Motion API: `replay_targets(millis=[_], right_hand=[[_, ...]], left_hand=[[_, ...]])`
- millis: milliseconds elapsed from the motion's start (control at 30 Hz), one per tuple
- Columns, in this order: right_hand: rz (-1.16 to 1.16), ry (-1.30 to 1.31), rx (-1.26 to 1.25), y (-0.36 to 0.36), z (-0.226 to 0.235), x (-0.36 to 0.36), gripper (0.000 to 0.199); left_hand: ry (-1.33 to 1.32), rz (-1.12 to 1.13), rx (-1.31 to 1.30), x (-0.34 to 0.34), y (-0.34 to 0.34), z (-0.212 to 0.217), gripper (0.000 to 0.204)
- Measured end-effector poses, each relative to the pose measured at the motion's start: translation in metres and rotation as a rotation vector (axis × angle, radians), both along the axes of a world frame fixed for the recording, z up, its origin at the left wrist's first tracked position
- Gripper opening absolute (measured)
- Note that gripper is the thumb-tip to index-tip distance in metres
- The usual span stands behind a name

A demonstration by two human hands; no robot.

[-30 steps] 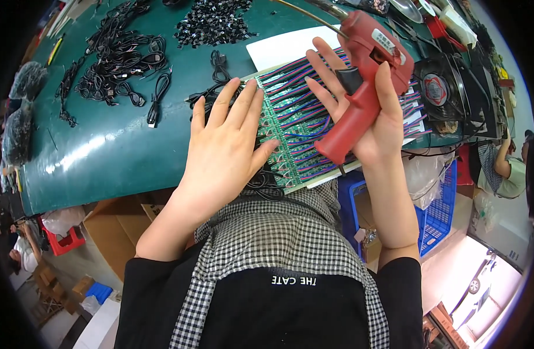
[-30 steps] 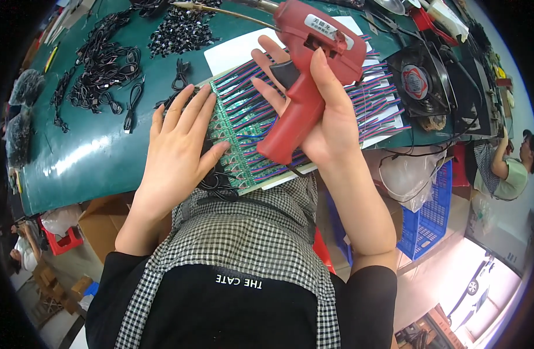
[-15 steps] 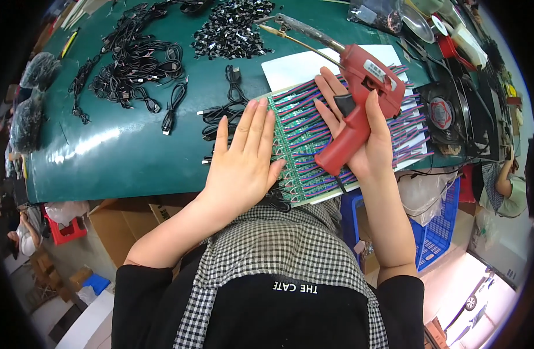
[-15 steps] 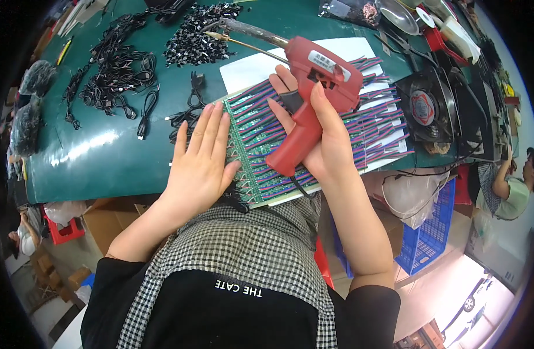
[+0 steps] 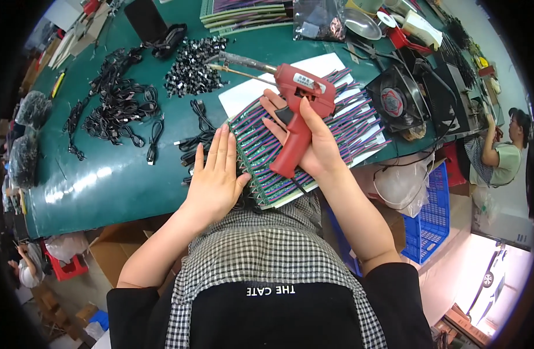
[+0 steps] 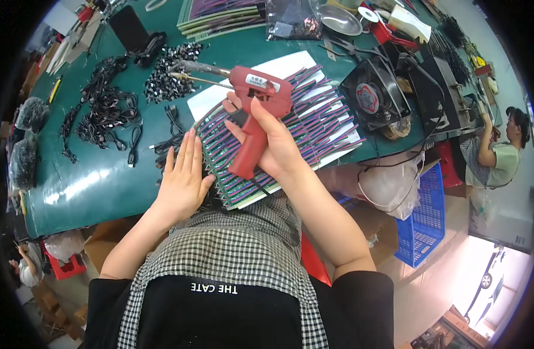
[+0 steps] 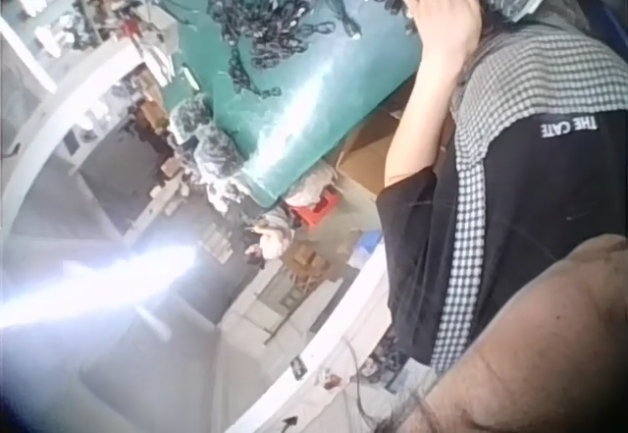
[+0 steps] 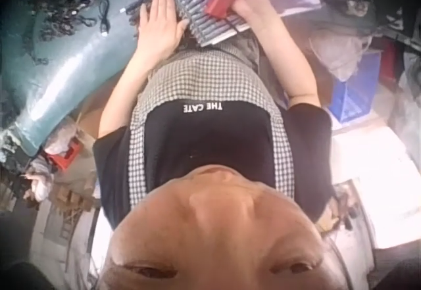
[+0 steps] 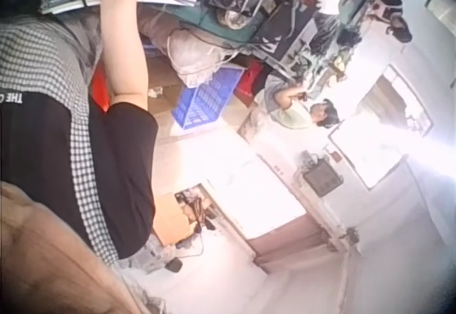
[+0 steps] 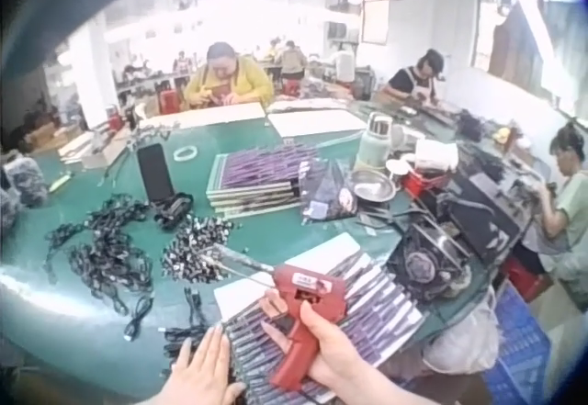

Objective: The person solders wires onto a PCB panel of LED strips using a soldering iron.

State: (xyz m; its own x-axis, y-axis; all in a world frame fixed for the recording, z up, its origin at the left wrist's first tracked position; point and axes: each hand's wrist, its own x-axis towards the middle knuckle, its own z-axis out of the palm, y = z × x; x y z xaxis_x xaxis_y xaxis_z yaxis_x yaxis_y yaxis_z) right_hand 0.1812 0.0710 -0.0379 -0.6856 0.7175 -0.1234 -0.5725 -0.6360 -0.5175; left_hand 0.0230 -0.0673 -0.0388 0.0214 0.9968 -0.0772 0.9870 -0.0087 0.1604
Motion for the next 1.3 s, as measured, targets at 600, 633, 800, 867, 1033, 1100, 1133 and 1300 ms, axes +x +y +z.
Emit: replay_targets(millis=[600,633,800,867,1033,1100,1133,1300], right_hand=[[0.000,0.311,-0.075,0.005,-0.002,0.007,0.058],[0.044,0.417,-0.130,0.009,-0.006,0.010,0.058],[0.101,0.518,-0.103,0.016,-0.004,0.011,0.060],[0.102,0.515,-0.115,0.019,-0.009,0.014,0.060],[0.080,0.444,-0.118,0.015,-0.007,0.015,0.058],[0.084,0.431,-0.125,0.016,-0.006,0.017,0.058],[0.077,0.417,-0.115,0.017,-0.007,0.018,0.058],[0.065,0.370,-0.068,0.016,-0.005,0.016,0.057]], left_hand=[[-0.973,0.116,-0.306,-0.084,0.059,0.063,0.023],[-0.988,0.074,-0.265,-0.089,0.052,0.067,0.022],[-0.935,0.173,0.062,-0.110,-0.032,0.088,0.031],[-1.040,0.156,0.352,-0.126,-0.086,0.075,0.030],[-1.037,0.772,0.605,-0.151,-0.260,0.091,0.017],[-0.981,0.892,0.624,-0.155,-0.314,0.096,0.016],[-0.901,0.985,0.625,-0.159,-0.336,0.087,0.015],[-0.770,1.223,-0.127,-0.203,-0.413,0.040,0.038]])
